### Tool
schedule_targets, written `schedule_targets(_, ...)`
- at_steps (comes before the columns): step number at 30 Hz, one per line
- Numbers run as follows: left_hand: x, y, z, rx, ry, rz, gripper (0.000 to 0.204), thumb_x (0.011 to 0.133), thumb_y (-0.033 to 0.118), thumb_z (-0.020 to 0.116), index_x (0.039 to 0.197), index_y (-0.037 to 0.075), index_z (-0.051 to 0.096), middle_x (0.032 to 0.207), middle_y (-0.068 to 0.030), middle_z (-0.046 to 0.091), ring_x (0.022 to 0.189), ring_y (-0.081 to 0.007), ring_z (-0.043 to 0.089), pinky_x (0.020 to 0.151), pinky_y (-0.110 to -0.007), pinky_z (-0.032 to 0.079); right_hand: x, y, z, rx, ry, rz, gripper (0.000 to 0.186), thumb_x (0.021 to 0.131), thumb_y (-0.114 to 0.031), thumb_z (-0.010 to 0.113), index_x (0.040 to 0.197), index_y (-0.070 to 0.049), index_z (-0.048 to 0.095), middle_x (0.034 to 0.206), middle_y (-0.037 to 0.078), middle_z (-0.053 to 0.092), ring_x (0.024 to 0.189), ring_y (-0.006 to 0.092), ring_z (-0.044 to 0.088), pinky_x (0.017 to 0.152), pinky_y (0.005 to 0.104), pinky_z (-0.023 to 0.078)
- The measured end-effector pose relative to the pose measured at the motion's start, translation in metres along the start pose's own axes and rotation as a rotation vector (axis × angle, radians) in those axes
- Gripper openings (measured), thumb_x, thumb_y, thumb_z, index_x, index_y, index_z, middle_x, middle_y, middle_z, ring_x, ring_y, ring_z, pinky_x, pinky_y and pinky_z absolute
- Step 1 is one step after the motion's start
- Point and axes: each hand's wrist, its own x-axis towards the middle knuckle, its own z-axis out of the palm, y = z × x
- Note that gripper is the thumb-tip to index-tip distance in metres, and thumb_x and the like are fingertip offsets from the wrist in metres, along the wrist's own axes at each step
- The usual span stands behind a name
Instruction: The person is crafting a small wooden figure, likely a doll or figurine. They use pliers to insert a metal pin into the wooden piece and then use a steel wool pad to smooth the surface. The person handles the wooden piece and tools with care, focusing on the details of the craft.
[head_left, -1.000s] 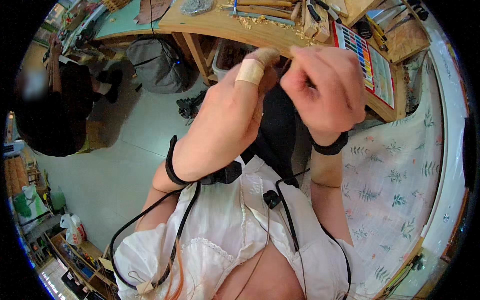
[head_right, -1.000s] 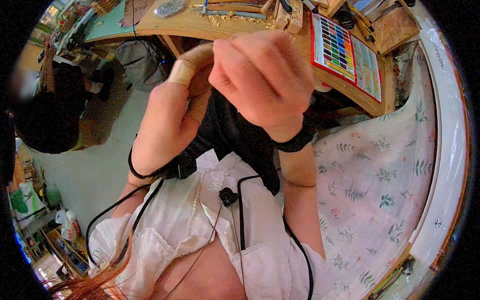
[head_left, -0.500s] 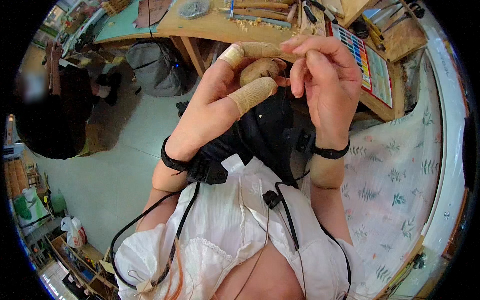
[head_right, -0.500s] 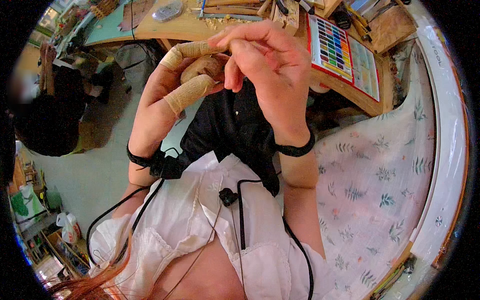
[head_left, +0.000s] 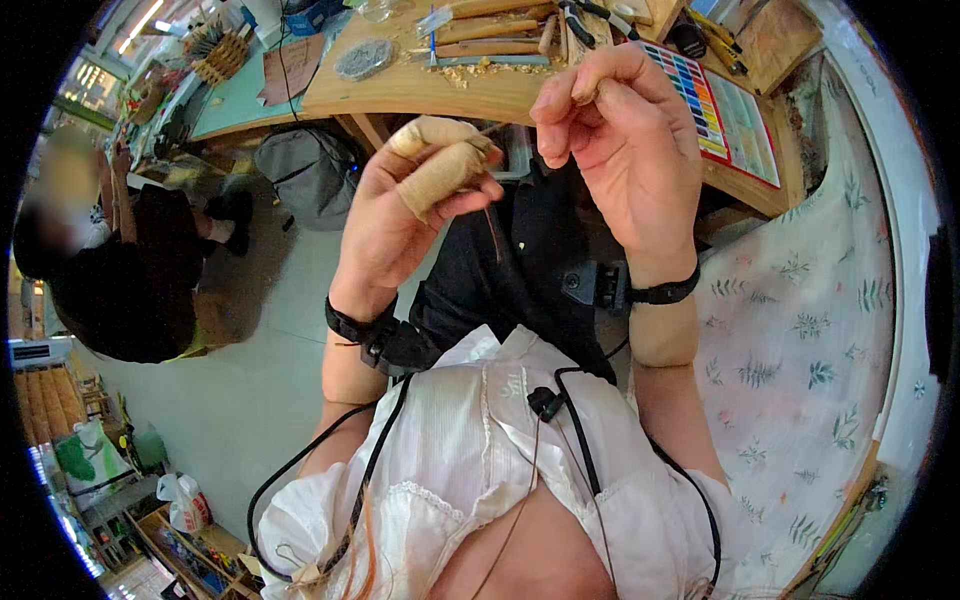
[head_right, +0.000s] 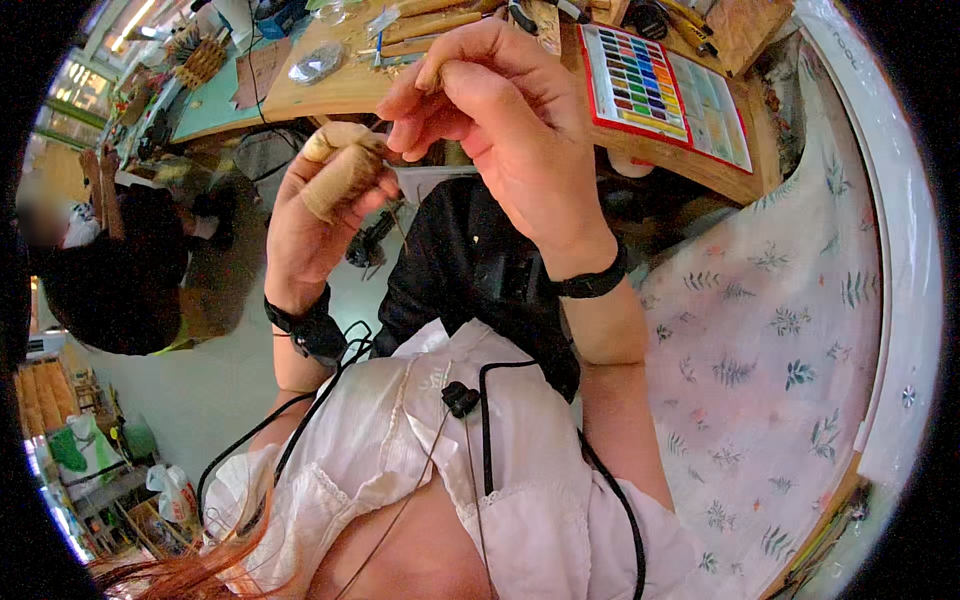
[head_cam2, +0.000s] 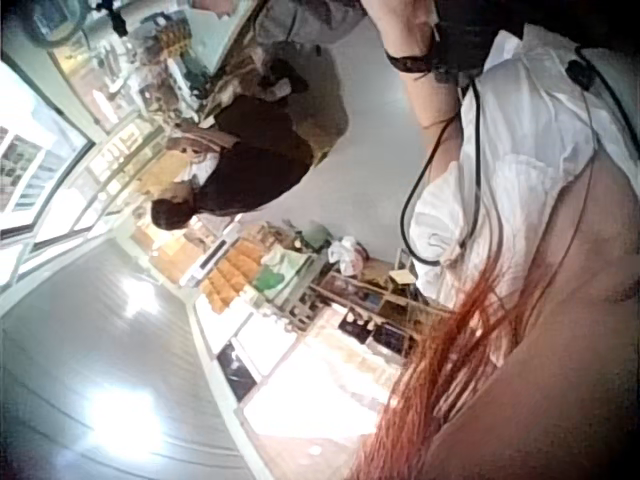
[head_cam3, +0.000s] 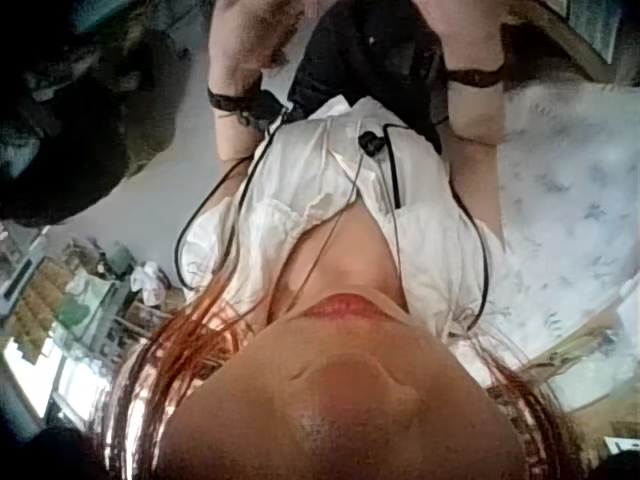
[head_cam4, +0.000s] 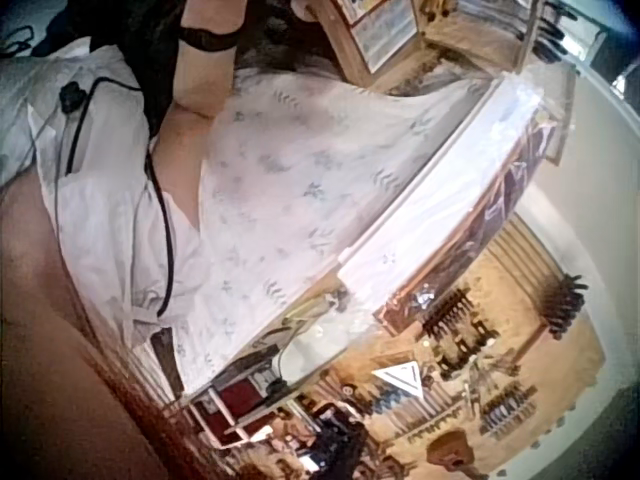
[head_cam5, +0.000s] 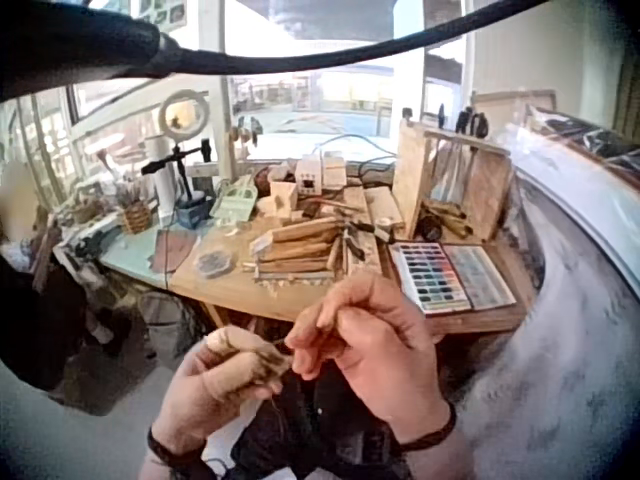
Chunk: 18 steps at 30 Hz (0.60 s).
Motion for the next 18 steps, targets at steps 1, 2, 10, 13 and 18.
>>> schedule_targets(1,0.001,0.001,-0.006,-0.052,0.012,0.014,0.024,0.093,0.007,0.054,0.116,-0.002,0.053,0.108,-0.0174,0.063,0.088,-0.0226,0.067,0.074,-0.027,0.058,-0.001,-0.001,0.0,0.004,-0.006,0.0,0.014,0.096,-0.009,0.043,0.099,0.0,0.053,0.091,0.018,0.065,0.075,0.0193,0.065,0.068,0.0302,0.054)
schedule_targets(2,0.003,0.004,-0.011,-0.103,0.025,0.03,0.024,0.094,0.007,0.053,0.116,-0.002,0.053,0.108,-0.0179,0.062,0.088,-0.0227,0.067,0.073,-0.026,0.058,-0.002,-0.001,0.0,0.009,-0.013,0.0,0.014,0.095,-0.009,0.043,0.099,0.0,0.053,0.091,0.017,0.065,0.075,0.0191,0.064,0.067,0.0299,0.054)
schedule_targets(10,0.006,0.02,-0.011,-0.408,-0.087,0.167,0.028,0.096,0.011,0.05,0.121,-0.001,0.048,0.117,-0.0209,0.057,0.093,-0.0256,0.062,0.079,-0.029,0.056,-0.02,0.023,0.021,-0.176,0.135,0.349,0.027,0.086,-0.013,0.066,0.108,0.003,0.061,0.08,0.004,0.064,0.066,0.0086,0.059,0.06,0.0219,0.048)
schedule_targets(13,0.006,0.018,-0.01,-0.374,-0.112,0.211,0.029,0.095,0.01,0.05,0.122,-0.001,0.048,0.117,-0.0207,0.057,0.094,-0.0267,0.063,0.081,-0.031,0.056,-0.018,0.026,0.026,-0.322,0.162,0.401,0.021,0.081,-0.015,0.074,0.09,0.003,0.068,0.073,-0.001,0.062,0.059,0.0054,0.055,0.054,0.0189,0.045)
schedule_targets(18,0.002,0.013,-0.006,-0.286,-0.032,0.277,0.025,0.094,0.009,0.052,0.118,0.0,0.051,0.116,-0.0188,0.058,0.097,-0.0274,0.063,0.082,-0.031,0.056,-0.016,0.035,0.014,-0.562,0.113,0.226,0.018,0.081,-0.014,0.074,0.086,0.002,0.068,0.075,-0.001,0.062,0.065,0.0051,0.055,0.057,0.0188,0.043)
